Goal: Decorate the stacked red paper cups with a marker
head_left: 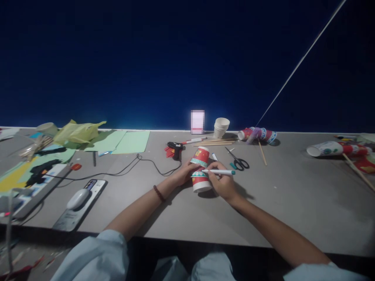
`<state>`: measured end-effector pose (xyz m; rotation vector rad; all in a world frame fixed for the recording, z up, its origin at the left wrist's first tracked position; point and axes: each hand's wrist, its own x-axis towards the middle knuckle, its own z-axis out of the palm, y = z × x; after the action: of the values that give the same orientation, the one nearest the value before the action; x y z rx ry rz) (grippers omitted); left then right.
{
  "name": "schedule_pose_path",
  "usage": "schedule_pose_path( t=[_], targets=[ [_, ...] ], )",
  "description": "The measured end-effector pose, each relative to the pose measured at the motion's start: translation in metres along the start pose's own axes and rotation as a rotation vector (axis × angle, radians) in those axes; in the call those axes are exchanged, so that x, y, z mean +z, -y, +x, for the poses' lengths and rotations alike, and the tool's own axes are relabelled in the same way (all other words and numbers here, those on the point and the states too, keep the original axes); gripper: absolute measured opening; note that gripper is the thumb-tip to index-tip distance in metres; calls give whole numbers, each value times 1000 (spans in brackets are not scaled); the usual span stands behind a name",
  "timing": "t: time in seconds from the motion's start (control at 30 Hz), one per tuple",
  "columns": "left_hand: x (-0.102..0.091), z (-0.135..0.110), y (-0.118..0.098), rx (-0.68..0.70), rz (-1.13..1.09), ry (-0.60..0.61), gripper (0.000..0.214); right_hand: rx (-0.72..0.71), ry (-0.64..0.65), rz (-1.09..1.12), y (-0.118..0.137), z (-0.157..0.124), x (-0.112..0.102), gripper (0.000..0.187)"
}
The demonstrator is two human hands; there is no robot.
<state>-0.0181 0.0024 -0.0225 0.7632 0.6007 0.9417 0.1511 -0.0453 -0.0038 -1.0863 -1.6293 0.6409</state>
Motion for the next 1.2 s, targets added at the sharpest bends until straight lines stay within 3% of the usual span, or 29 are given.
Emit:
schedule_pose_path(
  t=[0.7, 1.0, 1.2],
  targets=[
    [3, -2, -1, -5, -22, -32, 53, -20, 23, 13, 9, 0, -1, 5],
    [2, -2, 0, -5, -38, -20, 39, 20, 12, 50, -1, 0, 1, 3],
    [0, -1, 1, -4, -23, -29, 45, 3, 6, 32, 4, 1, 0, 4]
  ],
)
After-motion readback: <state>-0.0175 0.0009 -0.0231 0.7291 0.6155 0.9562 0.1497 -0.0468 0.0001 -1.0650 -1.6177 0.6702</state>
